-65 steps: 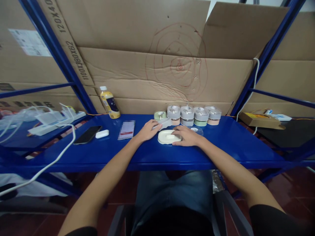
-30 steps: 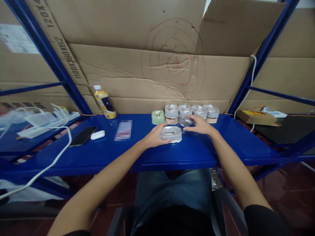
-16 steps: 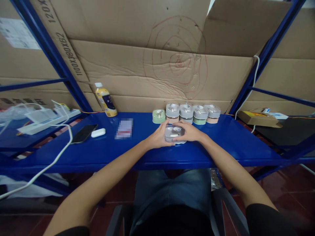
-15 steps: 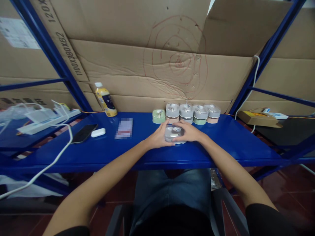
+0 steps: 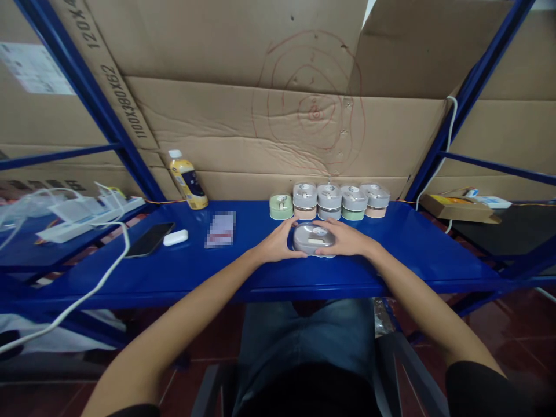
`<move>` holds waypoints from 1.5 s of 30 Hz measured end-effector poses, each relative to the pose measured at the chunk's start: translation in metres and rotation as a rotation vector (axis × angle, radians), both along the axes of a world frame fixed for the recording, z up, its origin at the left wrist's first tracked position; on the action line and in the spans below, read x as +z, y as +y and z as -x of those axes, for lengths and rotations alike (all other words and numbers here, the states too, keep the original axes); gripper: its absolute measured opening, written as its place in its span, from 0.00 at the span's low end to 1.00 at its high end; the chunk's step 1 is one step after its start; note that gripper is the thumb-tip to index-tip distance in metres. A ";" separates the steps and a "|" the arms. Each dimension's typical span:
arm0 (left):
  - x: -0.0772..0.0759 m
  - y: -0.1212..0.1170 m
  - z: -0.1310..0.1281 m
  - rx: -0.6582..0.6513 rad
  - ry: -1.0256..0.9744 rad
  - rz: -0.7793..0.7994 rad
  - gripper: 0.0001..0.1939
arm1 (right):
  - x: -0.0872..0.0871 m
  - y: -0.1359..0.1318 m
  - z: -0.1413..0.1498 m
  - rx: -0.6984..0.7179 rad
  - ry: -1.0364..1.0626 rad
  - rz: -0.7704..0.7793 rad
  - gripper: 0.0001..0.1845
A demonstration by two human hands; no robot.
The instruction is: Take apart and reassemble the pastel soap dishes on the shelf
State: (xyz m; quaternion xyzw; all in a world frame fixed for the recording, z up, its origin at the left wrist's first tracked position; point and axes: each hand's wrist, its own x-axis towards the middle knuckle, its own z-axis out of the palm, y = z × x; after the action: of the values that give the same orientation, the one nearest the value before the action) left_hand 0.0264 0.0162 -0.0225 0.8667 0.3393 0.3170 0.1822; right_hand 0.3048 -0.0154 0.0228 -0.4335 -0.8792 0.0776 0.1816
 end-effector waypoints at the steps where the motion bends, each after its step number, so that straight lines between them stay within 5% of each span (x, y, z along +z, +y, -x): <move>1: 0.001 -0.001 0.002 0.011 -0.001 0.010 0.60 | -0.001 -0.006 -0.012 -0.047 -0.010 0.008 0.53; 8: 0.008 0.000 0.004 0.154 0.013 -0.068 0.30 | -0.014 -0.036 -0.165 -0.501 -0.077 0.013 0.49; 11: 0.010 0.005 0.004 0.249 0.059 -0.141 0.24 | -0.018 -0.019 -0.232 -0.806 -0.099 0.019 0.48; 14: 0.009 0.015 0.007 0.354 0.108 -0.243 0.25 | -0.016 0.011 -0.266 -1.056 -0.078 0.065 0.47; 19: 0.002 0.034 0.019 0.423 0.239 -0.272 0.40 | -0.005 0.066 -0.251 -1.344 0.171 0.071 0.48; 25: 0.004 0.035 0.021 0.480 0.282 -0.259 0.39 | -0.012 0.114 -0.226 -1.390 0.324 0.035 0.37; 33: 0.026 0.014 0.010 0.828 0.249 -0.299 0.33 | -0.021 0.119 -0.228 -1.281 0.302 0.002 0.36; 39: 0.029 0.011 0.013 0.920 0.286 -0.191 0.39 | -0.021 0.120 -0.214 -1.249 0.261 0.005 0.36; 45: 0.041 0.002 0.008 1.025 0.496 -0.020 0.32 | -0.020 0.124 -0.188 -1.144 0.242 0.017 0.35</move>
State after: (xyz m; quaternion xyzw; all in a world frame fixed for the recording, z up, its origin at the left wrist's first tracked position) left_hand 0.0183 0.0178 0.0180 0.6415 0.7461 0.1551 -0.0881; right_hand 0.4932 0.1082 0.0030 -0.8289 -0.4777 0.0231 0.2902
